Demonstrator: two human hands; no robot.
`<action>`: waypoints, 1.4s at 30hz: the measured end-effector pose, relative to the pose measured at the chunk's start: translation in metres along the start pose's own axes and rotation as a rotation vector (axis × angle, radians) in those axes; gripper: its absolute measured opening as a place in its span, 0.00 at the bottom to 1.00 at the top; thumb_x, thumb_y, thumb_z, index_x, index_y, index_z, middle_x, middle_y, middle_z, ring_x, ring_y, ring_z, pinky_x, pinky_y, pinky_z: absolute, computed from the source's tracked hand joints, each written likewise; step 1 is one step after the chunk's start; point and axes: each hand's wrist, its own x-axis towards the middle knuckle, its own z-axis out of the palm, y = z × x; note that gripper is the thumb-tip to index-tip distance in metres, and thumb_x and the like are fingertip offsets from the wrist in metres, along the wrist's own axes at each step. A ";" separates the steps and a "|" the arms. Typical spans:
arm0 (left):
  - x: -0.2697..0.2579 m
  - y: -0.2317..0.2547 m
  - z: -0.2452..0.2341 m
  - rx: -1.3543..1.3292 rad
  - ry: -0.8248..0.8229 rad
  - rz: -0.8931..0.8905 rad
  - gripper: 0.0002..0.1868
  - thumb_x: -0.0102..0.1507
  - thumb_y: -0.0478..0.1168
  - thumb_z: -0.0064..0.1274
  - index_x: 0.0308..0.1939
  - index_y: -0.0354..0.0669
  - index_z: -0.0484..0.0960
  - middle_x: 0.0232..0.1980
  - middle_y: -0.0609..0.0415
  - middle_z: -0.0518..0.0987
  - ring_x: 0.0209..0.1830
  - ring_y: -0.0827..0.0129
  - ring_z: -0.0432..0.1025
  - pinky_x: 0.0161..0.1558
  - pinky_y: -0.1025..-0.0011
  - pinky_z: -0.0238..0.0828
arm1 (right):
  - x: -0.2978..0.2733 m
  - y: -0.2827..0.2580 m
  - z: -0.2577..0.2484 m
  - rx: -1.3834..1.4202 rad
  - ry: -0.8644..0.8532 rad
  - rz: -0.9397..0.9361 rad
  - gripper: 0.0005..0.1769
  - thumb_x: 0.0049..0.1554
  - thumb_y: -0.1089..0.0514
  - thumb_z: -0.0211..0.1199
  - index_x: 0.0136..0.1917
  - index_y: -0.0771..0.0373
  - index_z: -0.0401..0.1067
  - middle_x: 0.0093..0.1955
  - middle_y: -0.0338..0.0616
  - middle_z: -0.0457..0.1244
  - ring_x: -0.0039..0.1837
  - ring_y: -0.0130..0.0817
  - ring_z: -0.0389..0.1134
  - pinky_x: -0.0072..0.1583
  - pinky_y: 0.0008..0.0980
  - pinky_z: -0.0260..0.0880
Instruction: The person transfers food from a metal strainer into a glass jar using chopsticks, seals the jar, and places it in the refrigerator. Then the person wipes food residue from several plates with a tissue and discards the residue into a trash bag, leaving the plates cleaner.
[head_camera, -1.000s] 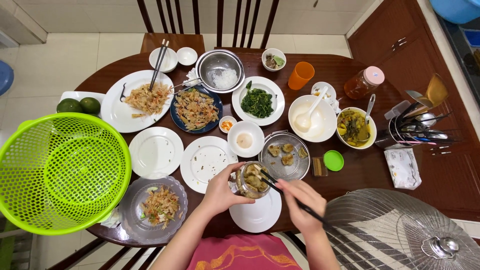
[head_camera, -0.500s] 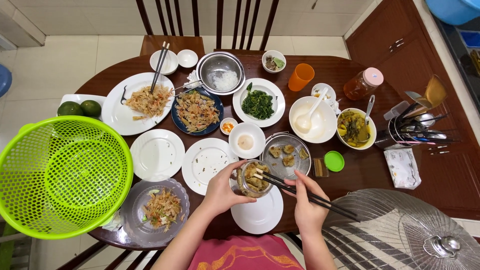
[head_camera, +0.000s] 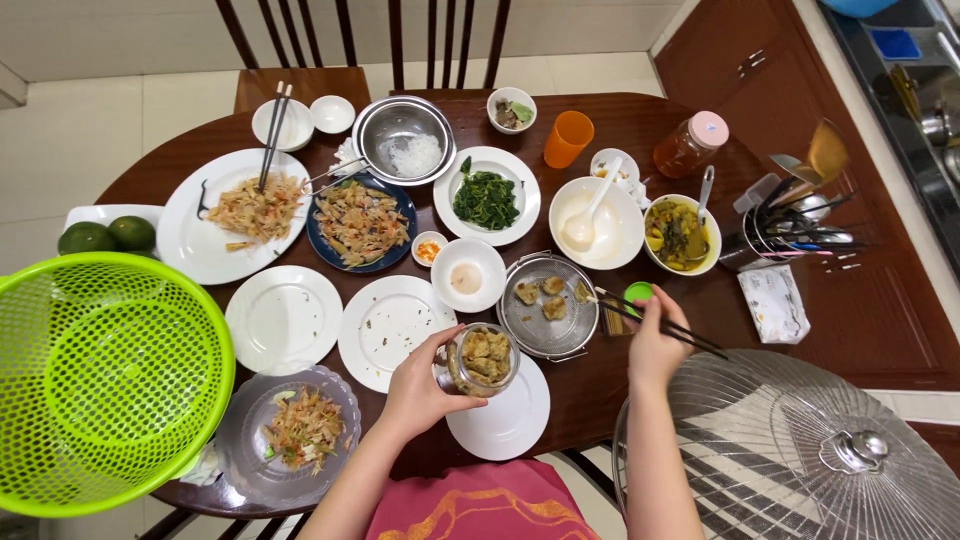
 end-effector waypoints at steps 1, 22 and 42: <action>-0.001 0.001 0.001 0.000 -0.004 0.001 0.59 0.32 0.51 0.84 0.68 0.57 0.76 0.60 0.55 0.82 0.66 0.59 0.73 0.66 0.62 0.71 | 0.004 0.011 0.002 -0.002 0.004 0.000 0.10 0.68 0.65 0.57 0.61 0.63 0.75 0.45 0.55 0.69 0.46 0.37 0.73 0.46 0.38 0.82; -0.003 0.013 0.000 0.081 -0.092 -0.107 0.59 0.37 0.50 0.82 0.71 0.55 0.72 0.64 0.52 0.80 0.70 0.57 0.70 0.70 0.58 0.67 | 0.016 0.067 0.014 -0.067 0.002 0.077 0.08 0.65 0.68 0.60 0.55 0.67 0.77 0.46 0.59 0.70 0.45 0.43 0.75 0.42 0.38 0.82; -0.003 0.019 -0.007 0.117 -0.148 0.083 0.59 0.35 0.54 0.81 0.70 0.55 0.73 0.60 0.54 0.81 0.55 0.58 0.76 0.60 0.60 0.74 | -0.043 -0.185 0.037 -0.230 -1.091 -0.248 0.09 0.55 0.67 0.66 0.49 0.64 0.84 0.35 0.52 0.75 0.41 0.43 0.77 0.51 0.47 0.78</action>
